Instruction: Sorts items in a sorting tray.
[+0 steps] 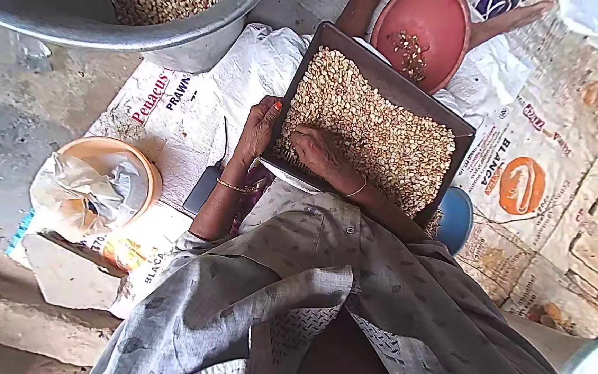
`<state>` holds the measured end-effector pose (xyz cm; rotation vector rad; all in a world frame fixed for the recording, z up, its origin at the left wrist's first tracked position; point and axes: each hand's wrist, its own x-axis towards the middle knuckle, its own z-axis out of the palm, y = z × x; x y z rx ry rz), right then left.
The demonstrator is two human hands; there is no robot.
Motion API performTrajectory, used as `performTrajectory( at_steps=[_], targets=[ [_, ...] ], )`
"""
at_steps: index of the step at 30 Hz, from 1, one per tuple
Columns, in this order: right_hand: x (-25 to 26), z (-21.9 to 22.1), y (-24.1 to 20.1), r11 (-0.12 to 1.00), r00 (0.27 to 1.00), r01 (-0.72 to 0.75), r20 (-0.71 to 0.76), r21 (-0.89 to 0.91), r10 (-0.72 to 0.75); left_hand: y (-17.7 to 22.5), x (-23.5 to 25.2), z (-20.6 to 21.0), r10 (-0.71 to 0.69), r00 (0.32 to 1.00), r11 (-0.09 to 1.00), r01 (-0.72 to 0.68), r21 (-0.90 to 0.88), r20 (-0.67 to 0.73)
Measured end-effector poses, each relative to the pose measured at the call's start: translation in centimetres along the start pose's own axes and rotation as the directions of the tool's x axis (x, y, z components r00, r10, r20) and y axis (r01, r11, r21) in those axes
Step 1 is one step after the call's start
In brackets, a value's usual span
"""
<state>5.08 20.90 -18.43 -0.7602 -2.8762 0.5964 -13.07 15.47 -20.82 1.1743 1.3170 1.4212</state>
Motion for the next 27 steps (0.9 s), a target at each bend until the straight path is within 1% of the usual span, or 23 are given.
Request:
performTrajectory(
  at_steps=[2,4,7,8,9,10,11,12,13,14,15,16,17,18,19,20,21,22,23,24,25,27],
  targets=[
    [0.0,0.2,-0.5,0.998,1.0,0.0,-0.002,-0.069,0.0,0.0,0.0,-0.1,0.001,1.0,1.0,-0.001,0.001,0.001],
    [0.1,0.2,-0.9,0.992,0.999,-0.036,0.022,-0.121,0.039,0.0,0.0,-0.1,-0.004,1.0,1.0,0.003,0.011,0.003],
    [0.3,-0.1,-0.7,0.989,0.989,-0.114,0.085,-0.093,0.122,0.0,0.1,-0.1,0.001,1.0,1.0,-0.001,0.014,0.008],
    [0.3,-0.5,-0.6,0.989,0.983,-0.139,0.119,-0.041,0.143,0.0,0.1,-0.1,-0.003,1.0,1.0,0.003,0.016,0.008],
    [0.2,-0.9,-0.2,0.987,0.981,-0.156,0.12,0.047,0.15,0.1,0.0,-0.1,-0.007,1.0,1.0,0.007,0.021,0.01],
    [0.0,-1.4,0.4,0.972,0.986,-0.164,0.067,0.17,0.155,0.1,0.0,-0.1,-0.008,1.0,1.0,0.008,0.022,0.011],
    [-0.1,-2.3,1.2,0.934,0.982,-0.165,-0.034,0.317,0.185,0.1,0.0,-0.1,-0.007,1.0,1.0,0.006,0.022,0.011],
    [-0.2,-3.4,2.2,0.864,0.948,-0.138,-0.187,0.484,0.256,0.0,0.1,-0.2,-0.006,1.0,1.0,0.005,0.025,0.011],
    [-0.2,-4.9,3.3,0.757,0.864,-0.074,-0.337,0.649,0.374,-0.1,0.1,-0.2,-0.001,1.0,1.0,0.001,0.031,0.011],
    [-0.3,-6.8,4.5,0.629,0.758,0.016,-0.42,0.777,0.499,-0.1,0.1,-0.2,0.001,1.0,0.999,-0.001,0.038,0.012],
    [-0.4,-8.7,5.7,0.502,0.665,0.102,-0.434,0.859,0.608,-0.2,0.1,-0.2,0.004,1.0,0.999,-0.004,0.045,0.015],
    [-0.7,-10.0,6.7,0.41,0.6,0.148,-0.411,0.9,0.686,-0.2,0.1,-0.2,0.008,1.0,0.999,-0.009,0.053,0.021],
    [-1.1,-10.5,7.4,0.389,0.572,0.13,-0.389,0.912,0.722,-0.1,0.0,-0.3,0.015,1.0,0.998,-0.016,0.058,0.023],
    [-1.5,-10.4,7.7,0.435,0.589,0.058,-0.382,0.899,0.712,0.0,0.1,-0.3,0.02,1.0,0.998,-0.021,0.061,0.023],
    [-1.8,-9.8,7.6,0.516,0.651,-0.034,-0.373,0.856,0.661,0.1,0.2,-0.3,0.022,1.0,0.998,-0.023,0.057,0.022],
    [-2.2,-9.0,7.2,0.608,0.742,-0.119,-0.337,0.785,0.58,0.2,0.2,-0.2,0.021,1.0,0.998,-0.022,0.053,0.021],
    [-2.5,-8.0,6.9,0.71,0.829,-0.179,-0.284,0.681,0.482,0.2,0.1,-0.1,0.02,1.0,0.998,-0.021,0.054,0.019],
    [-2.5,-7.0,6.5,0.818,0.9,-0.208,-0.224,0.536,0.375,0.2,0.1,0.0,0.019,1.0,0.998,-0.02,0.065,0.015],
    [-2.5,-6.2,6.3,0.901,0.946,-0.221,-0.144,0.374,0.292,0.1,0.1,-0.1,0.022,1.0,0.997,-0.023,0.077,0.014],
    [-2.6,-5.6,6.3,0.946,0.962,-0.234,-0.09,0.223,0.259,0.1,0.1,-0.1,0.027,1.0,0.996,-0.028,0.091,0.014],
    [-2.6,-5.2,6.6,0.956,0.957,-0.274,-0.073,0.104,0.282,0.1,0.1,-0.1,0.033,0.999,0.994,-0.034,0.101,0.014],
    [-2.9,-5.4,7.4,0.898,0.898,-0.438,-0.079,-0.041,0.434,0.2,0.1,-0.1,0.047,0.999,0.992,-0.048,0.113,0.013]
  ],
)
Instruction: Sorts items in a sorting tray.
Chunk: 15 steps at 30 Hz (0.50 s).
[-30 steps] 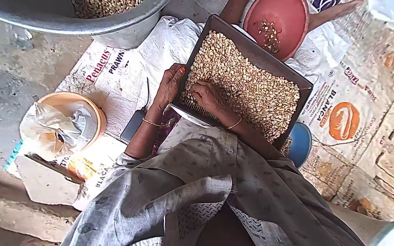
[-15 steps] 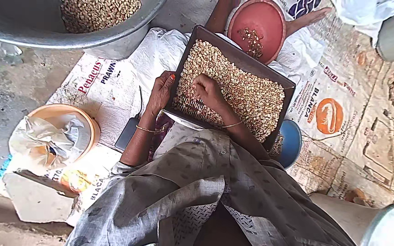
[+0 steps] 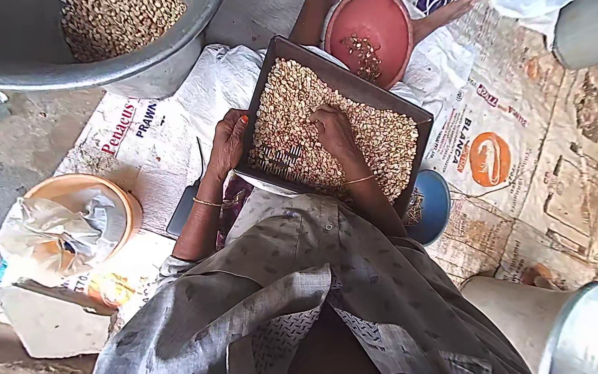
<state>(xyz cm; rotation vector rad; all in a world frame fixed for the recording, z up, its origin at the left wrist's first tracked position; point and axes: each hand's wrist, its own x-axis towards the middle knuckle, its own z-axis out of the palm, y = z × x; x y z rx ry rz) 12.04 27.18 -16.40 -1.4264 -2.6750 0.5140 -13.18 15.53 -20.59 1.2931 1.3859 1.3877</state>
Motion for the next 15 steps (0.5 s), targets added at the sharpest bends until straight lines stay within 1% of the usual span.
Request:
performTrajectory(
  at_steps=[1,2,3,4,6,7,9,12,15],
  targets=[
    [0.0,-0.6,0.1,0.995,0.997,-0.083,0.002,-0.049,0.083,0.0,0.1,-0.1,0.005,1.0,1.0,-0.005,0.002,0.0],
    [-0.2,-1.2,0.1,0.989,0.991,-0.134,-0.002,-0.055,0.134,0.0,0.0,-0.1,0.008,1.0,1.0,-0.008,0.001,0.003],
    [-0.6,-1.6,0.0,0.989,0.989,-0.148,0.0,-0.028,0.148,-0.1,0.0,-0.1,0.007,1.0,1.0,-0.007,-0.002,0.009],
    [-1.0,-2.0,-0.2,0.991,0.991,-0.137,0.01,0.011,0.136,0.0,0.1,-0.1,0.006,1.0,1.0,-0.006,-0.003,0.013],
    [-2.0,-1.6,-0.7,0.996,0.998,-0.059,0.037,0.069,0.056,0.1,0.1,-0.1,0.007,1.0,1.0,-0.007,-0.001,0.011],
    [-2.4,-0.9,-0.8,0.998,0.999,-0.016,0.05,0.06,0.013,0.1,0.1,0.0,0.007,1.0,1.0,-0.007,0.002,0.008],
    [-2.7,0.6,-0.9,0.999,0.996,0.042,0.074,-0.023,-0.04,0.2,0.0,-0.1,0.003,1.0,1.0,-0.003,0.011,0.006],
    [-2.7,1.2,-1.2,0.995,0.996,0.04,0.078,-0.091,-0.033,0.2,0.0,-0.1,-0.005,1.0,1.0,0.005,0.03,0.006],
    [-2.4,1.1,-1.3,0.999,0.997,-0.01,0.07,-0.053,0.013,0.1,0.0,-0.2,-0.001,1.0,0.998,0.001,0.062,0.007]
  ],
)
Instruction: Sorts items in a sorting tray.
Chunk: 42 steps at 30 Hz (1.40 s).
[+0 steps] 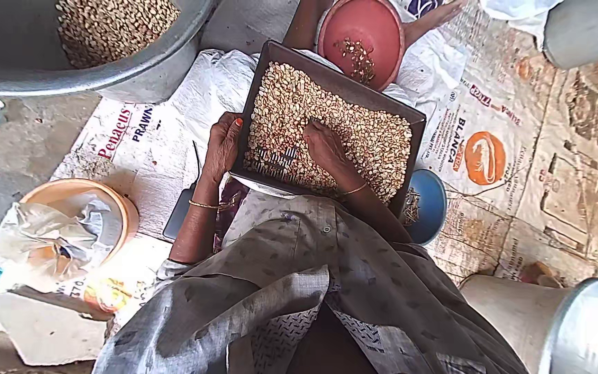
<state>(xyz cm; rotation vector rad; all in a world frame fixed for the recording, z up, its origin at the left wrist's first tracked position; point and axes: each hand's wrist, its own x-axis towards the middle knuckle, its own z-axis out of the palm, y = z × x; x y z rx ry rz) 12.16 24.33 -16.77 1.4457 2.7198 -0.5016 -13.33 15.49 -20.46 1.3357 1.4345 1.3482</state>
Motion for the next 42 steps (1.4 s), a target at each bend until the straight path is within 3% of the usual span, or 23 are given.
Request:
performTrajectory(
  at_steps=[10,16,19,21,23,25,26,27,29,31,32,34,36,38,39,40,42],
  targets=[
    [0.0,0.4,-0.5,0.998,0.998,0.031,-0.058,0.055,-0.028,-0.2,-0.1,0.0,-0.005,1.0,1.0,0.005,0.004,0.001],
    [0.1,-0.4,-1.1,1.0,0.993,-0.029,0.113,-0.011,0.03,-0.2,0.0,0.1,-0.008,1.0,1.0,0.008,-0.025,-0.003],
    [0.3,-1.0,0.1,0.992,0.994,-0.017,0.111,0.128,0.003,-0.3,0.0,0.1,-0.012,1.0,1.0,0.012,-0.016,-0.004],
    [0.6,-1.5,1.6,0.895,0.99,0.006,-0.13,0.447,0.058,-0.3,0.1,0.0,-0.01,1.0,1.0,0.01,-0.022,-0.002],
    [1.4,-3.3,2.6,0.608,0.888,0.138,-0.37,0.782,0.274,-0.2,0.1,0.0,-0.006,1.0,0.999,0.006,-0.032,0.001],
    [2.4,-5.3,3.5,0.35,0.823,0.24,-0.381,0.906,0.422,-0.2,0.0,0.1,-0.013,1.0,0.999,0.013,-0.036,-0.002],
    [2.7,-5.4,3.7,0.353,0.818,0.235,-0.381,0.906,0.431,-0.2,-0.1,0.0,-0.015,1.0,0.999,0.015,-0.033,0.0],
    [2.8,-5.1,3.5,0.439,0.832,0.212,-0.397,0.873,0.388,-0.2,0.0,0.0,-0.015,1.0,0.999,0.015,-0.03,-0.001],
    [2.3,-3.6,1.7,0.652,0.905,0.172,-0.38,0.738,0.192,-0.2,0.1,0.1,-0.011,1.0,0.999,0.011,-0.039,-0.005],
    [1.6,-0.9,-0.7,0.77,0.954,0.25,-0.284,0.587,-0.093,-0.1,0.0,0.2,-0.021,1.0,0.999,0.021,-0.045,-0.006],
    [1.3,0.6,-1.6,0.797,0.944,0.329,-0.206,0.507,-0.258,0.1,-0.1,0.2,-0.03,1.0,0.999,0.029,-0.037,-0.005],
    [0.7,2.4,-2.6,0.771,0.855,0.487,-0.044,0.409,-0.516,0.1,-0.1,0.1,-0.033,0.999,0.999,0.033,-0.023,0.002],
    [0.3,2.2,-2.5,0.677,0.749,0.552,0.069,0.487,-0.659,0.0,-0.2,0.0,-0.032,0.999,0.999,0.032,-0.02,0.003],
    [0.2,-0.1,-1.1,0.671,0.725,0.407,0.227,0.62,-0.65,0.0,-0.2,0.0,-0.025,1.0,0.999,0.025,-0.029,-0.004],
    [0.2,-1.4,-0.1,0.701,0.775,0.301,0.263,0.646,-0.574,0.0,-0.1,0.0,-0.022,1.0,0.999,0.022,-0.038,-0.005],
    [0.0,-2.5,1.1,0.731,0.856,0.212,0.238,0.648,-0.459,0.0,-0.2,0.0,-0.025,1.0,0.999,0.025,-0.04,-0.005],
    [0.2,-4.0,3.3,0.818,0.984,0.121,0.041,0.563,-0.174,0.2,-0.1,0.2,-0.031,0.999,0.999,0.031,-0.033,-0.005]
  ],
)
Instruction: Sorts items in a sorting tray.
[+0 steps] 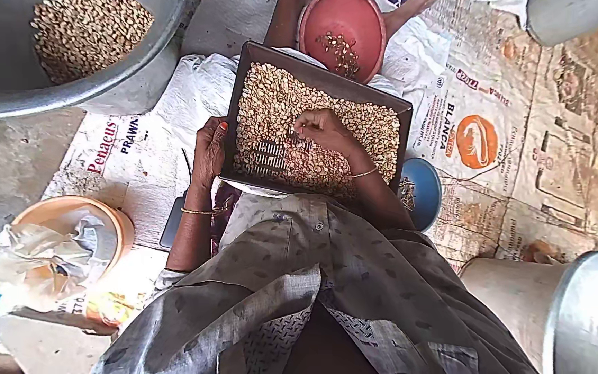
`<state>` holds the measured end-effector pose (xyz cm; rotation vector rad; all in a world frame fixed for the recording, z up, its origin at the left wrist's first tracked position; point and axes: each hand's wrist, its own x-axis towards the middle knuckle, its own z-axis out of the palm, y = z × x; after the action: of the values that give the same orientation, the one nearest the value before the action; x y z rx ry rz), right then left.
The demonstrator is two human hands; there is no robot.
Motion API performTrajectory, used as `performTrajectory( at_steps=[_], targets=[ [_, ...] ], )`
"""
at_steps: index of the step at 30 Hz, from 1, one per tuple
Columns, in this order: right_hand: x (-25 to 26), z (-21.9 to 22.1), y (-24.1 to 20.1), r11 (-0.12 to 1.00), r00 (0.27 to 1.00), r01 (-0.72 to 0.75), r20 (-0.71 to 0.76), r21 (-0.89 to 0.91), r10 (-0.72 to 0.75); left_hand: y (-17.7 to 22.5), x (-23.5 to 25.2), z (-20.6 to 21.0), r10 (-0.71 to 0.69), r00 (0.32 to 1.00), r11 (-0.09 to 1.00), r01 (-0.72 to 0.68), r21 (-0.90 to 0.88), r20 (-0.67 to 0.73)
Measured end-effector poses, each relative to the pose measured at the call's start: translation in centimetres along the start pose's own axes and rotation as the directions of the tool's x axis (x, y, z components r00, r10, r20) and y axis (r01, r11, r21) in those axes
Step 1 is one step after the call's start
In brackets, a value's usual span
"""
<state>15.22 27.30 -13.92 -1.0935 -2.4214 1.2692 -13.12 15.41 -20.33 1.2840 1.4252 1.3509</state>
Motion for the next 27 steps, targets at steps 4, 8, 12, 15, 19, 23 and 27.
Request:
performTrajectory(
  at_steps=[4,8,12,15,19,23,27],
  targets=[
    [1.1,-1.0,3.4,0.936,0.978,0.032,-0.18,-0.349,-0.101,0.3,0.0,0.0,-0.007,1.0,0.999,0.007,0.031,0.001],
    [0.2,-0.9,5.3,0.831,0.988,-0.049,-0.146,-0.554,-0.039,0.3,-0.1,-0.1,-0.018,1.0,1.0,0.017,0.022,0.003],
    [-3.6,-3.9,4.9,0.817,0.959,-0.274,-0.21,-0.508,0.191,0.4,-0.1,0.0,-0.03,1.0,0.999,0.03,0.024,-0.002],
    [-7.9,-6.2,4.4,0.877,0.95,-0.312,-0.135,-0.364,0.282,0.4,0.0,0.0,-0.027,1.0,0.999,0.027,0.033,-0.004],
    [-12.4,-7.5,3.7,0.899,0.933,-0.344,-0.205,-0.272,0.295,0.3,0.0,0.1,-0.03,1.0,0.999,0.03,0.02,0.001],
    [-12.3,-4.6,2.7,0.863,0.896,-0.351,-0.397,-0.363,0.198,0.5,-0.1,0.1,-0.039,0.999,0.999,0.039,0.016,0.0],
    [-10.0,1.0,0.6,0.943,0.952,-0.131,-0.303,-0.306,0.034,0.6,-0.2,0.1,-0.019,1.0,1.0,0.019,0.01,0.007]
  ],
)
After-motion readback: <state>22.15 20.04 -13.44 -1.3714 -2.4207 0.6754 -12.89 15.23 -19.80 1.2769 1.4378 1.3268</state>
